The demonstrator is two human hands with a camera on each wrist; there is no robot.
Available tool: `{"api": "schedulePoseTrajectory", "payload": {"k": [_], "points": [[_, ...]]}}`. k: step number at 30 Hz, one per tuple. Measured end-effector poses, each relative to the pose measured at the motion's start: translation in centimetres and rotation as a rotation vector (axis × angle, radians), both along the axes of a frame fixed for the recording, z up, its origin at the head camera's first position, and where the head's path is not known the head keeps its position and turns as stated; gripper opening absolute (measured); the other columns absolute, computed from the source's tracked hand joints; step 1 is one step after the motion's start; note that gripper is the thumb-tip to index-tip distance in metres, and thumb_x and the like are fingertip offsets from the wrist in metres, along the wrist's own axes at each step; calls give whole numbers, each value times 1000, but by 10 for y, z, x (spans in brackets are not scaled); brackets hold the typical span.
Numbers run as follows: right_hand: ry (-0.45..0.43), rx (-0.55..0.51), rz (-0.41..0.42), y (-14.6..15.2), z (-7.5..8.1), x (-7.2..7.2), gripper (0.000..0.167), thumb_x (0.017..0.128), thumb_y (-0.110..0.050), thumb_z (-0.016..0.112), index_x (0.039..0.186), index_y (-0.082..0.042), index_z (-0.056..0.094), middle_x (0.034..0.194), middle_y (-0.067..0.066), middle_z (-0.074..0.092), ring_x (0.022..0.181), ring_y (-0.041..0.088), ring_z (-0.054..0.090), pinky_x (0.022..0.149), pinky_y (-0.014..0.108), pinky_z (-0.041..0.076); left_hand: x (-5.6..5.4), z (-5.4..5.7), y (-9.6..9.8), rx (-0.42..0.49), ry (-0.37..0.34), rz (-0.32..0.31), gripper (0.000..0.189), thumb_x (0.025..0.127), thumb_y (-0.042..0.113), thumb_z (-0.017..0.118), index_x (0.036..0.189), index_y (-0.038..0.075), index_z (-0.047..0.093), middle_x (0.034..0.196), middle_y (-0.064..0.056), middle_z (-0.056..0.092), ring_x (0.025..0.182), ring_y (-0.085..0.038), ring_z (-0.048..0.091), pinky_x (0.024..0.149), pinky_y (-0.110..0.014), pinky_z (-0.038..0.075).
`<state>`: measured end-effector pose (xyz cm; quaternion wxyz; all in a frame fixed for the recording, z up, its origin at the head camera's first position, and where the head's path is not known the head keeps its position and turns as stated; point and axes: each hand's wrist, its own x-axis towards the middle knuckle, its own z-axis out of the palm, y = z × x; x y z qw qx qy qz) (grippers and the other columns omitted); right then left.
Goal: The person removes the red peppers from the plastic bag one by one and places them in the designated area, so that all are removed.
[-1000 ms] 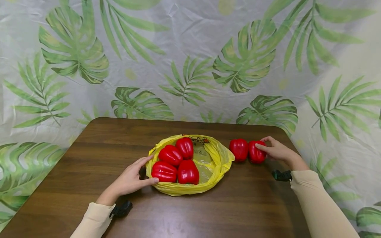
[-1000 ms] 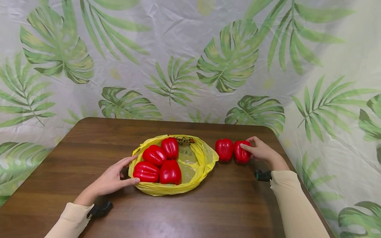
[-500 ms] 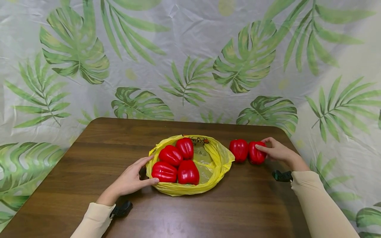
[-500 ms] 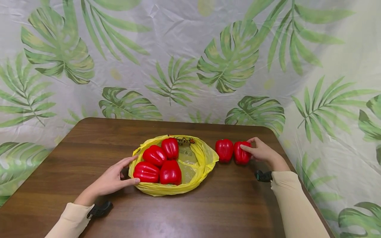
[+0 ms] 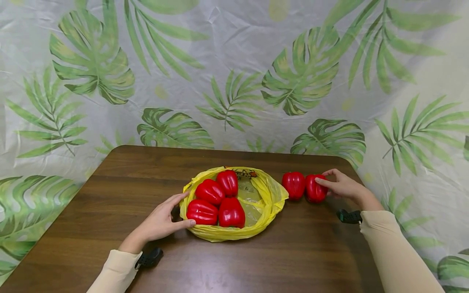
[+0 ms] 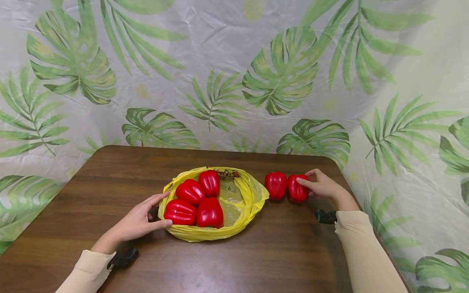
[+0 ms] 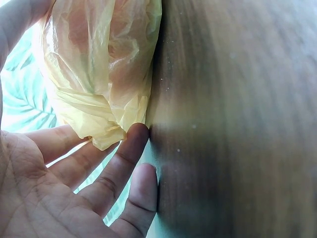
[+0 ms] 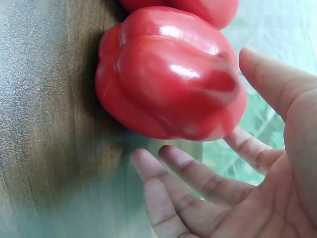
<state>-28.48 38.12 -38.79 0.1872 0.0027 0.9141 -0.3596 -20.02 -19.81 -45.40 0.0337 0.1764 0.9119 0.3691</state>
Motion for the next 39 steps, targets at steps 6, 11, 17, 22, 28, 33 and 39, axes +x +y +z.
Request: {"api": "schedulePoseTrajectory", "payload": {"k": [6,11,17,22,28,33,39], "points": [[43,33,-4,1,7,1,81,110,-53,54,156,7,26,109,17,66,96,27,67,79,36,52,0,-1,0,-3,5,0,94,88,53,83,163,11,45,162,-21,51,140,-44,55,93,-46,62],[114,72,-9,1,11,1,80,110,-53,53,155,9,28,133,35,60,117,46,67,96,50,58,0,-2,-1,-6,2,3,95,88,53,84,163,11,45,161,-20,51,139,-43,56,92,-45,61],[235,88,-31,-3,16,0,78,111,-48,53,155,11,27,141,44,54,127,54,61,100,58,56,0,-2,-1,-6,4,4,94,88,53,84,163,11,45,161,-20,51,139,-42,56,93,-45,61],[285,57,-62,-9,22,-1,86,112,-47,52,163,10,13,147,48,45,135,59,51,105,66,50,0,-3,-1,-4,3,3,94,88,53,84,163,12,45,161,-20,51,139,-42,56,94,-46,61],[327,78,-78,-23,30,0,86,111,-50,54,164,8,18,150,44,46,136,57,50,108,67,48,-1,-3,-1,-13,-3,7,95,88,54,83,164,12,44,162,-20,50,140,-43,55,94,-46,62],[342,106,-78,-38,40,2,84,109,-53,56,164,2,24,149,39,52,133,56,54,108,67,47,-1,-4,-2,-17,-5,10,95,88,55,83,164,13,44,163,-20,49,141,-43,55,94,-47,62],[357,93,-59,-59,48,4,78,109,-50,57,162,0,28,149,36,54,133,54,56,107,66,49,-1,-3,-1,-11,-1,7,95,88,54,83,164,13,44,163,-20,49,141,-43,55,91,-43,62]]}}
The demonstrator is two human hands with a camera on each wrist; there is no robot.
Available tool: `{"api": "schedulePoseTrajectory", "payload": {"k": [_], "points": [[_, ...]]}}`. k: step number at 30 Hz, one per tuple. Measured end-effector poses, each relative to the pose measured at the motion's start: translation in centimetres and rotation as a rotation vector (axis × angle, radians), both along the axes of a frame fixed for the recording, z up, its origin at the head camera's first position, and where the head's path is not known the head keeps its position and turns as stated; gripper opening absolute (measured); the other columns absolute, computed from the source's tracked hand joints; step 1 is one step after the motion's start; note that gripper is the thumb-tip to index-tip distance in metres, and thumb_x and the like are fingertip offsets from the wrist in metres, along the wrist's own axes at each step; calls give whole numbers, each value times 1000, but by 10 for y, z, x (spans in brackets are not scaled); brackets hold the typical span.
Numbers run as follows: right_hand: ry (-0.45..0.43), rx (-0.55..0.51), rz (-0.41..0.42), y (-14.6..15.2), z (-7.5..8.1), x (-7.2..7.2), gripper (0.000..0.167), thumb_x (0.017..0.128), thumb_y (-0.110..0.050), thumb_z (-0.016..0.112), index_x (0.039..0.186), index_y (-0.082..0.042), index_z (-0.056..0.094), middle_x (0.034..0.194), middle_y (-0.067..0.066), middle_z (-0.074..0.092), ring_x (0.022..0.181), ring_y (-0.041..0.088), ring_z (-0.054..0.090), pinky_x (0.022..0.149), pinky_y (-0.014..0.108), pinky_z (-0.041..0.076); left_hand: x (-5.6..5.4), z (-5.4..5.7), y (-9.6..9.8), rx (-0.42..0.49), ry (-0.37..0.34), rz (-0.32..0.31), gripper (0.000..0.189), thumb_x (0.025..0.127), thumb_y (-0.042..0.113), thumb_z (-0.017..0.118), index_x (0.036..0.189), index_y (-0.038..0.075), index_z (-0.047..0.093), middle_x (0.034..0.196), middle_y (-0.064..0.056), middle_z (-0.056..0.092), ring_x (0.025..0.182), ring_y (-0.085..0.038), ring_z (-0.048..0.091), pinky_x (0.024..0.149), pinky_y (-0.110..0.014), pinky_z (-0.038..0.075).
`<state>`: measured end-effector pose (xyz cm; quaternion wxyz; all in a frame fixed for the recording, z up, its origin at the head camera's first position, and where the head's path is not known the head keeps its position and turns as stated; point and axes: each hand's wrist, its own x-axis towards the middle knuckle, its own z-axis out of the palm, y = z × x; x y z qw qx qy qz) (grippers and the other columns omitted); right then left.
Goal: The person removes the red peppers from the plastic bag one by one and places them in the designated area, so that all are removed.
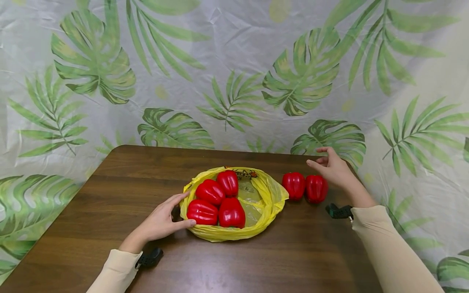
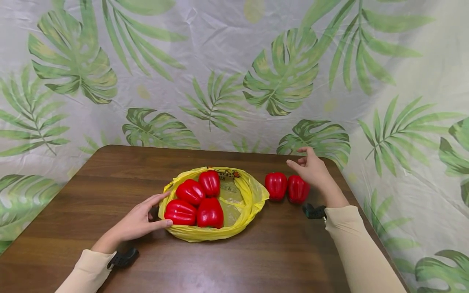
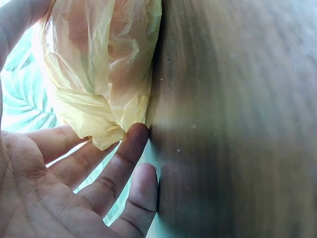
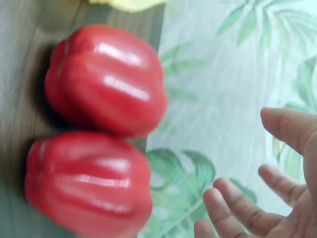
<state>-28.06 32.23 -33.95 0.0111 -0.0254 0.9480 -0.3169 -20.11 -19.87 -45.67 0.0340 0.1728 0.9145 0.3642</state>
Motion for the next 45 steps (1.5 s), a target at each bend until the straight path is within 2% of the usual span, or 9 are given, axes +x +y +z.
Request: {"api": "schedulePoseTrajectory", "payload": {"k": [8,20,25,28,36,45], "points": [[17,-28,62,-36,0,2,70,109,-47,58,157,-1,38,141,31,61,125,48,62,102,61,54,0,2,1,13,21,-11,95,88,52,84,163,8,45,159,-19,54,136,-39,58,89,-39,59],[47,-31,225,-86,-5,4,44,109,-41,63,143,-13,61,128,17,74,116,36,70,106,61,51,0,1,0,13,25,-8,94,88,52,85,162,10,46,159,-19,54,138,-40,58,90,-40,60],[26,-24,297,-105,-10,5,39,108,-36,65,141,-14,64,123,14,77,109,32,72,95,51,58,0,1,1,10,21,-3,94,87,53,85,163,11,46,160,-18,53,138,-40,57,90,-41,60],[10,-16,326,-116,-12,4,39,107,-33,67,141,-13,65,123,14,77,110,32,72,91,48,58,0,0,0,8,21,-2,94,87,53,85,163,11,46,160,-18,53,138,-40,57,90,-41,60],[-53,-18,391,-139,-17,2,44,107,-34,68,144,-11,64,130,17,75,119,40,70,97,51,59,1,0,0,6,15,2,94,87,53,84,163,11,46,160,-18,53,137,-39,58,90,-41,60],[-93,-28,420,-162,-24,-1,49,106,-35,69,148,-12,59,138,20,71,122,40,69,101,52,59,1,1,-1,6,22,-4,95,88,53,84,163,11,45,160,-18,53,139,-40,57,95,-48,60]]}}
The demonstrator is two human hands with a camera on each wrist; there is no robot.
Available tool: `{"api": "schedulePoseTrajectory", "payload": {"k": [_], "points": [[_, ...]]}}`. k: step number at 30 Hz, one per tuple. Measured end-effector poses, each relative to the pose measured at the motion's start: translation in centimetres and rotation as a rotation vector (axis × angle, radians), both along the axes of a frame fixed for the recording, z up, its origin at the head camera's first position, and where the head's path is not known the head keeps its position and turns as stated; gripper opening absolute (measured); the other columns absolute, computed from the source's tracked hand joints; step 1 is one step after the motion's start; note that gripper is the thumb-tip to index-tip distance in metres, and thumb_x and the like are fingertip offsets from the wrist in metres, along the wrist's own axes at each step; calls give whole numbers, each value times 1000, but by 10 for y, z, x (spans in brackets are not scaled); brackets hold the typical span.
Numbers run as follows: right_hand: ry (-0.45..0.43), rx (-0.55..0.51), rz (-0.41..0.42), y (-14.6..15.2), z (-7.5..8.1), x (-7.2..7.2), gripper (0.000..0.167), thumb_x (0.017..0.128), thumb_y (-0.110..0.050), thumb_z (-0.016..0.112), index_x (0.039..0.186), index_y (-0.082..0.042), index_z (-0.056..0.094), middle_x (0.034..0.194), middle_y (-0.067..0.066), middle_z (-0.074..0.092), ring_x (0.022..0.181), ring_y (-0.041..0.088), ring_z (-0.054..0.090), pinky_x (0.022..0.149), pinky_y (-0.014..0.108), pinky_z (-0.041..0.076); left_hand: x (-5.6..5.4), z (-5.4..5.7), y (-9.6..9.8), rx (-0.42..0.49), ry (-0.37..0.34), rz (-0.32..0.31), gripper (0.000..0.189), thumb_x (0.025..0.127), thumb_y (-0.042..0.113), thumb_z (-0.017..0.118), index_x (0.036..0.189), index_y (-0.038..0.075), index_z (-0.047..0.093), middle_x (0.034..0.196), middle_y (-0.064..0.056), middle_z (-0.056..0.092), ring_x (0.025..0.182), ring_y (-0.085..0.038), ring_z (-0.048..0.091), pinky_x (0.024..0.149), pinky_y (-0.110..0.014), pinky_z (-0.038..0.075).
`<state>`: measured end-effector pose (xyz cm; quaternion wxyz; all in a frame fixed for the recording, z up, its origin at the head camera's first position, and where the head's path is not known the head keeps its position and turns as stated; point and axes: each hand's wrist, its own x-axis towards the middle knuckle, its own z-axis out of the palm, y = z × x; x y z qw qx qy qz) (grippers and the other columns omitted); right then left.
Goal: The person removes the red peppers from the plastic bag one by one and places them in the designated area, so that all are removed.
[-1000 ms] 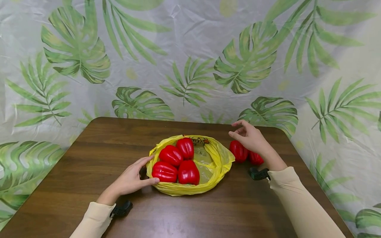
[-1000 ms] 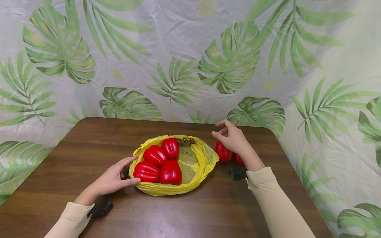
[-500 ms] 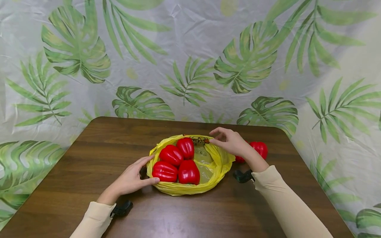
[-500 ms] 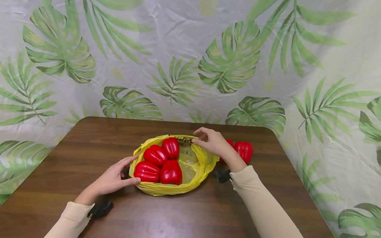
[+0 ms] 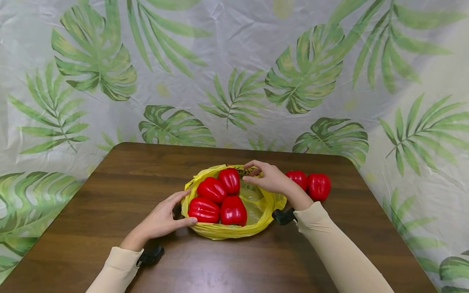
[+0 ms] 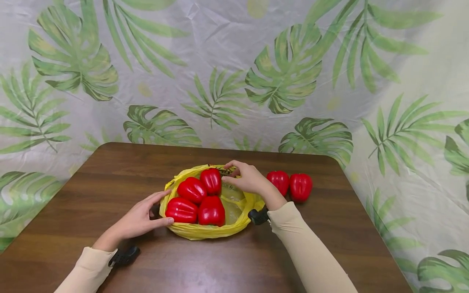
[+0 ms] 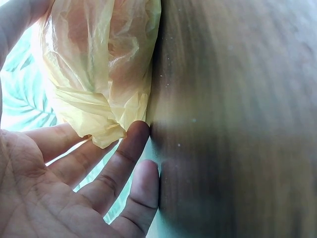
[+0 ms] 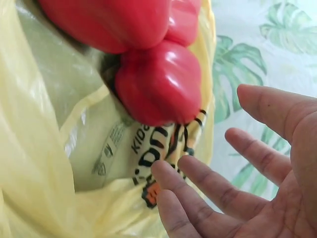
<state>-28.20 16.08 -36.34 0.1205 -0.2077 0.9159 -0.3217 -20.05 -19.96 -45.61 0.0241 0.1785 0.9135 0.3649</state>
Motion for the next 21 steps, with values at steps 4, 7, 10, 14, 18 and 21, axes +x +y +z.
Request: {"api": "schedulePoseTrajectory", "payload": {"k": [4,7,10,14,18,21], "points": [[-10,-5,11,-8,-3,-2,49,106,-35,68,149,-11,58,141,23,68,126,40,67,103,53,58,-1,1,0,0,8,-3,94,88,52,84,163,10,45,159,-18,53,138,-40,57,95,-48,60],[-14,-3,14,-14,-7,-4,50,106,-36,67,149,-12,58,143,24,67,127,40,66,104,53,58,-1,1,0,-1,6,-5,94,88,52,84,163,10,45,159,-18,53,138,-40,58,95,-47,60],[-24,-7,4,-18,-11,-6,49,106,-36,67,149,-15,58,143,23,66,128,40,65,104,53,57,0,1,0,-2,0,-4,94,88,52,84,163,10,45,159,-18,54,137,-39,58,95,-46,60],[-33,1,-7,-21,-13,-9,48,106,-38,67,149,-17,58,144,22,65,131,39,63,105,53,56,0,0,0,0,-7,-4,94,88,53,84,163,10,45,158,-17,55,135,-38,58,93,-44,60],[-54,-6,-14,-21,-13,-11,48,106,-38,67,149,-17,59,144,22,66,129,37,65,102,51,58,1,0,0,1,-5,-3,95,88,52,84,163,9,45,158,-17,55,136,-38,58,93,-44,60],[-67,-16,-23,-20,-12,-12,48,106,-37,67,149,-16,59,142,21,67,125,37,67,98,48,59,0,0,0,-5,5,-7,95,89,52,83,163,7,44,159,-19,53,138,-40,56,96,-48,60]]}}
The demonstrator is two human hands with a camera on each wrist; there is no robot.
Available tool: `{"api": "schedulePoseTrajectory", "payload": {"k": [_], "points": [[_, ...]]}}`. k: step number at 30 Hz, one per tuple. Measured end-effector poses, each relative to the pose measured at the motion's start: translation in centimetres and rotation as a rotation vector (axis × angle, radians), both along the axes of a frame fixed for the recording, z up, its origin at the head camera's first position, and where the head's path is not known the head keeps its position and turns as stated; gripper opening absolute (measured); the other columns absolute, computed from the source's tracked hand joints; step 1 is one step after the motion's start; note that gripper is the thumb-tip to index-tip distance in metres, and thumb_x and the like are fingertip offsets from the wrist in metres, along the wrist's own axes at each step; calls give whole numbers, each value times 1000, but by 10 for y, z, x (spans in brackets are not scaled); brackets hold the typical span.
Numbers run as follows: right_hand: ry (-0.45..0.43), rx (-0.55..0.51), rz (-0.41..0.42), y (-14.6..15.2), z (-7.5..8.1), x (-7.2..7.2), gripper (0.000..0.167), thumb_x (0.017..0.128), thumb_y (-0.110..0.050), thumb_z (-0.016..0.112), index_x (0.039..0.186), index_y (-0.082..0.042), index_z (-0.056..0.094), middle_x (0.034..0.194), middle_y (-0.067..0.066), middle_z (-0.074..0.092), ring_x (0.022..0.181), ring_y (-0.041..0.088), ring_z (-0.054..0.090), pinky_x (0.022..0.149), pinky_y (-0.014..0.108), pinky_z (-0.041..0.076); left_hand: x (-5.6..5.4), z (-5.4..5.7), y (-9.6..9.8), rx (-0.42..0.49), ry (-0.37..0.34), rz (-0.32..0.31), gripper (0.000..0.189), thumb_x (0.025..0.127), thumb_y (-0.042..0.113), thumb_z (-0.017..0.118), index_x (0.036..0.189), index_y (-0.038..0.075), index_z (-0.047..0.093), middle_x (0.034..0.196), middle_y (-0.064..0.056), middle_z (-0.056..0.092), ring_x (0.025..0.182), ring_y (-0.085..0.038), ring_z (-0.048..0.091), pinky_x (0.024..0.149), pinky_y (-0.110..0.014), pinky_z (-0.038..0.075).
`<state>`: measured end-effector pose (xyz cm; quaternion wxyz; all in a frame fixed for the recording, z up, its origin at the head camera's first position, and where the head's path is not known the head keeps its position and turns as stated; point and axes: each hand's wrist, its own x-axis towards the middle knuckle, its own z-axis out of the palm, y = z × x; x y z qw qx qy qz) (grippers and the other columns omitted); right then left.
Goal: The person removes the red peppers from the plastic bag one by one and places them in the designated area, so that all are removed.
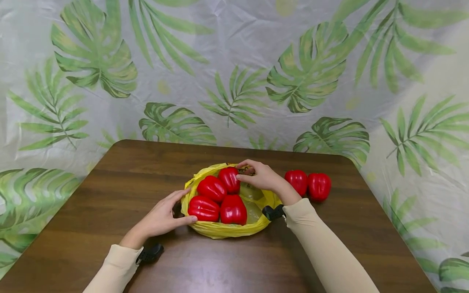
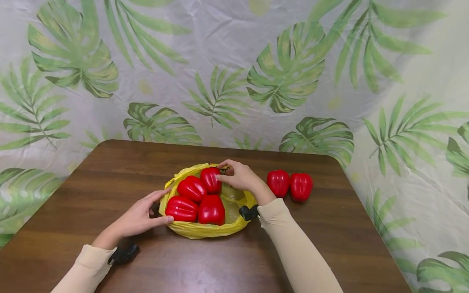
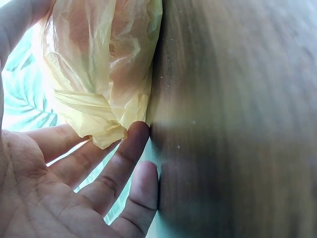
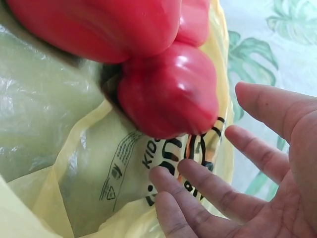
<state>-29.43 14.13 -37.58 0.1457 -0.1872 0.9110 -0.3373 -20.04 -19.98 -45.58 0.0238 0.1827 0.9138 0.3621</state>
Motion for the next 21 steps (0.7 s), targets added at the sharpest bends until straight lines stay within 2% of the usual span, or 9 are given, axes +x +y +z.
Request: {"api": "schedulePoseTrajectory", "payload": {"k": [6,16,21], "points": [[-16,1,-5,1,-1,-3,51,106,-36,67,150,-13,57,142,22,67,126,37,65,97,46,59,-1,2,0,-4,3,-2,96,89,52,83,163,6,43,160,-21,52,142,-44,54,99,-54,59],[-1,6,-7,-7,-2,-7,47,105,-37,69,144,-13,60,138,20,68,121,35,66,97,46,58,-1,1,0,-2,1,-3,96,89,52,83,163,6,43,160,-21,52,140,-42,56,96,-49,60],[10,30,2,-15,0,-7,49,105,-36,69,146,-12,60,138,20,68,119,34,66,97,45,58,-1,0,0,2,-5,1,94,89,53,83,163,9,44,160,-19,53,140,-41,56,99,-52,59]]}}
